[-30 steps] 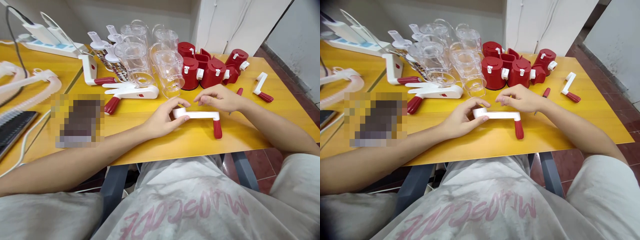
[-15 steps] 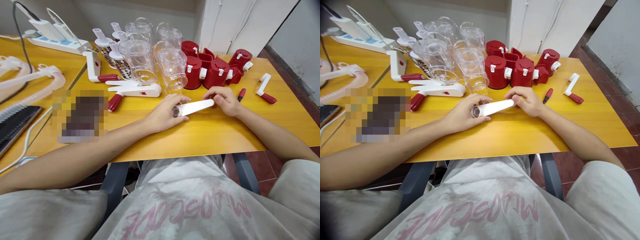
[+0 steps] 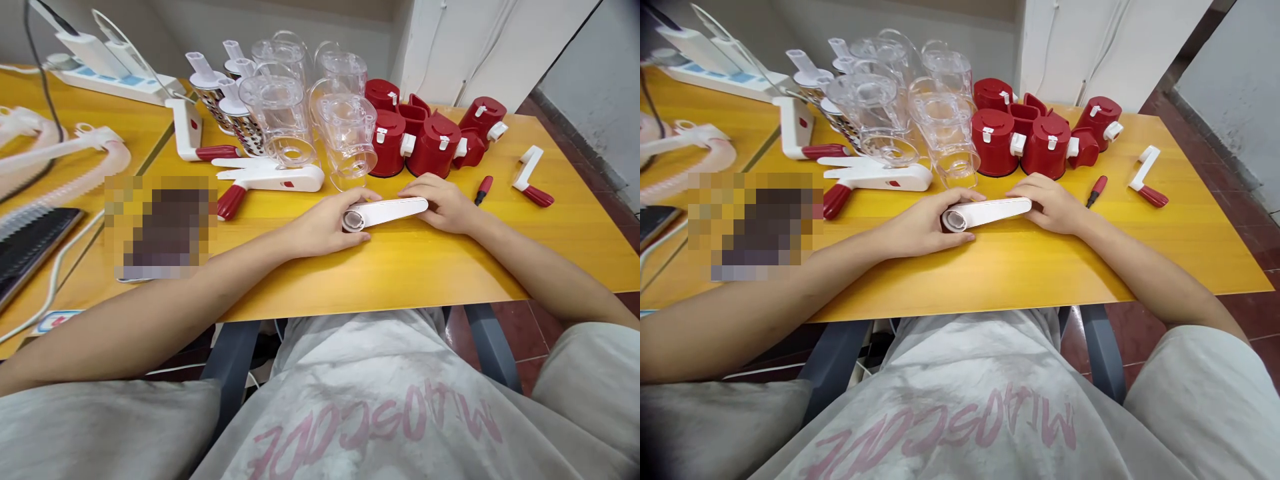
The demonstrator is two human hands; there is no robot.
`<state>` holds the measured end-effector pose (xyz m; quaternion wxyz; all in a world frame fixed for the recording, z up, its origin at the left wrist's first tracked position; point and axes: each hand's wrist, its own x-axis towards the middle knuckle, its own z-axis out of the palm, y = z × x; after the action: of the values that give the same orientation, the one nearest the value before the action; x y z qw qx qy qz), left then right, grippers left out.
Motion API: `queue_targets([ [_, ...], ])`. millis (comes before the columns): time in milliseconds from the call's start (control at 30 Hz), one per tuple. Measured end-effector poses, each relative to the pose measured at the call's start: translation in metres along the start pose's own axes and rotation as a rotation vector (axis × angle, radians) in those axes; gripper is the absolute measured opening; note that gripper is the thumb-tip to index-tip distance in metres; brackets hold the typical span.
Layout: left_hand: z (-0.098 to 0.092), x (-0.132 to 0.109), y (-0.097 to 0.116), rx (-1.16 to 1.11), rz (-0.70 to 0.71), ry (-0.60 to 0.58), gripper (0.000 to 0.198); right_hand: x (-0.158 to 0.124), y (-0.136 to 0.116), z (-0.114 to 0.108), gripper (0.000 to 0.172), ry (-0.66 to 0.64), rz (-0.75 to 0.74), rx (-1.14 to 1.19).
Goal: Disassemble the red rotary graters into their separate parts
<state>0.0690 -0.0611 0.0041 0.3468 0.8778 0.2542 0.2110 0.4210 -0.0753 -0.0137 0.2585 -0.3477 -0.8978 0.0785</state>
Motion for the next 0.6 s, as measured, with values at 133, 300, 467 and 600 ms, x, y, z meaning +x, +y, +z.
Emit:
queue_targets([
  [133, -0.002, 0.001, 0.001, 0.009, 0.005, -0.044, 0.069, -0.003, -0.002, -0.004, 0.083, -0.102, -0.061, -0.033],
  [300, -0.004, 0.001, 0.004, 0.056, 0.016, -0.087, 0.065, -0.004, -0.009, -0.004, 0.069, -0.158, -0.066, -0.097],
  [467, -0.007, 0.0, 0.003, 0.073, 0.047, -0.13, 0.066, -0.002, -0.009, -0.002, 0.06, -0.132, -0.056, -0.071],
  [600, -0.009, 0.001, 0.003, 0.052, 0.091, -0.14, 0.063, -0.003, -0.006, -0.001, 0.053, -0.086, -0.064, -0.067],
])
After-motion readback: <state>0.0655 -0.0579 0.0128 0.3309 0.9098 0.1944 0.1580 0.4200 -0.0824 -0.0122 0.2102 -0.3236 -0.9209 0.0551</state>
